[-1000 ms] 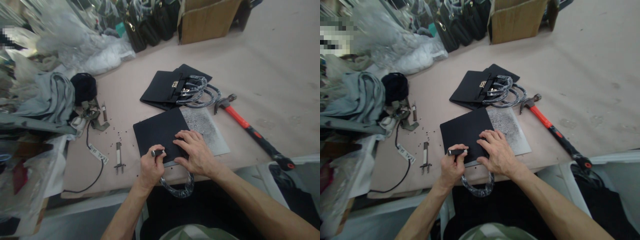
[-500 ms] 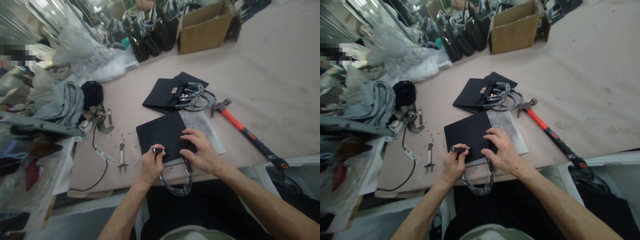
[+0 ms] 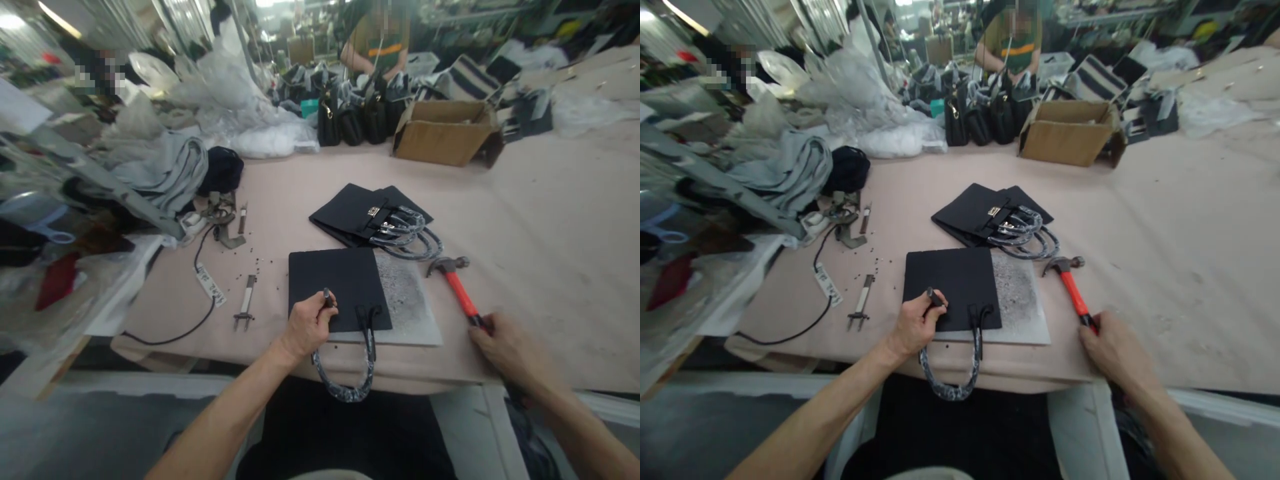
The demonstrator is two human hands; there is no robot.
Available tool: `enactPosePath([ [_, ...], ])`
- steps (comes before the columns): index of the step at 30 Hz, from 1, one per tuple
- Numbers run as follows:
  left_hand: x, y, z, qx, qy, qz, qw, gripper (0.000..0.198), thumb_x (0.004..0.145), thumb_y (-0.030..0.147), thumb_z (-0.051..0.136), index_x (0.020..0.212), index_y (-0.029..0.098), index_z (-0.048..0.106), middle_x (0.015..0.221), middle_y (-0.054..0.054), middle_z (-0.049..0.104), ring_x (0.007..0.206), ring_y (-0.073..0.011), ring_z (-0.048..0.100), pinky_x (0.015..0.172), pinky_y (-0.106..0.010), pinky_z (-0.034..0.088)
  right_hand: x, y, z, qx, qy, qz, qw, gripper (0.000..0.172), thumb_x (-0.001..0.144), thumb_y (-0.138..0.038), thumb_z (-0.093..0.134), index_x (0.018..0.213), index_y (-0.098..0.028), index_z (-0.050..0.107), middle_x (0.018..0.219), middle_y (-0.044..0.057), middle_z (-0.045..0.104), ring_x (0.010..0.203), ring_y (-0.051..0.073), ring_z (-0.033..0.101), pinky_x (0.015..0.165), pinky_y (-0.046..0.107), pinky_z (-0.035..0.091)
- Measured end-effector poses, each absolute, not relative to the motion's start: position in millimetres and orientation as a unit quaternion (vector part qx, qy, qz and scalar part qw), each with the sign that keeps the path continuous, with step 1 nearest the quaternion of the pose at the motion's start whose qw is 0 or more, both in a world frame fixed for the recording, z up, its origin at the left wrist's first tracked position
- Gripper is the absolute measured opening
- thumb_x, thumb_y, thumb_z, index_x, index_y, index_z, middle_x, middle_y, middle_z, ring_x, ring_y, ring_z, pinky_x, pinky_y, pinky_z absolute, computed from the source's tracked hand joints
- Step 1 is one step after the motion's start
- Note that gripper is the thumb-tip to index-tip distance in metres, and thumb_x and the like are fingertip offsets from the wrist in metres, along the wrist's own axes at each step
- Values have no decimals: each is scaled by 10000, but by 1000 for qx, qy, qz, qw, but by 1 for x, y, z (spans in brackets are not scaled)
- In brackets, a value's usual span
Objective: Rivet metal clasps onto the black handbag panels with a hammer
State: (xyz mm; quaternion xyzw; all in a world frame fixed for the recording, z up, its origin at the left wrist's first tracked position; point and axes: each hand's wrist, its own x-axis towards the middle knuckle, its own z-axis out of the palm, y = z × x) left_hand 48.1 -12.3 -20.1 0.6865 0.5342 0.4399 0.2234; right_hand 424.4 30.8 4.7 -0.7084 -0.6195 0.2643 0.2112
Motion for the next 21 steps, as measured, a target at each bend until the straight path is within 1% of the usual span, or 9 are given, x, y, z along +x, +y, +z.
enactPosePath([
  [2,49,-12,-22,685,529,447,227,123,897,124,543,942,212,617,828,-30,712,768,-174,712,740,-275,575,411,31,20,-685,-554,414,230,271,772,-459,673,653,-258,534,586,38,500,474,183,473,421,328,344],
  [5,49,-12,-24,687,524,453,219,122,892,119,547,932,210,616,816,-28,707,756,-172,709,728,-270,574,386,26,44,-656,-422,561,277,266,741,-455,689,702,-255,516,602,-3,453,436,118,388,382,266,326],
  [7,50,-12,-25,686,525,456,212,125,888,118,548,930,210,621,814,-29,709,754,-173,711,717,-268,575,367,20,61,-651,-352,587,328,303,726,-466,713,756,-246,508,599,-50,400,414,85,317,357,214,274],
  [9,50,-12,-26,685,529,455,210,124,886,122,548,927,212,623,819,-32,712,756,-176,714,714,-269,577,348,12,81,-646,-388,548,364,331,799,-545,669,819,-242,538,605,-56,410,417,88,328,353,201,274],
  [10,50,-12,-27,685,529,453,211,122,886,126,548,928,212,623,822,-34,713,760,-177,714,718,-271,579,339,9,91,-638,-431,524,363,363,834,-590,628,797,-238,547,592,-49,417,422,96,342,353,206,277],
  [13,50,-11,-28,689,527,450,213,115,889,134,548,931,212,621,822,-36,710,762,-179,714,730,-277,583,315,1,117,-573,-562,531,271,554,877,-694,511,584,-225,473,511,-16,398,443,118,363,376,234,289],
  [15,50,-11,-28,688,527,453,209,121,888,129,546,930,212,624,829,-40,712,769,-182,716,728,-277,585,303,-4,125,-491,-614,588,187,612,851,-738,512,538,-215,454,518,-9,396,487,120,373,427,246,327],
  [18,51,-11,-28,689,525,455,206,126,886,122,546,922,214,624,825,-40,710,761,-182,714,713,-273,582,293,-7,128,-432,-648,613,131,572,813,-721,605,605,-206,467,562,-43,346,519,100,323,461,232,307],
  [21,51,-11,-29,690,522,457,207,124,889,123,544,927,217,616,811,-31,701,744,-178,704,716,-275,577,293,-8,139,-474,-662,560,153,423,858,-640,624,828,-222,566,611,-58,366,498,96,327,432,225,291],
])
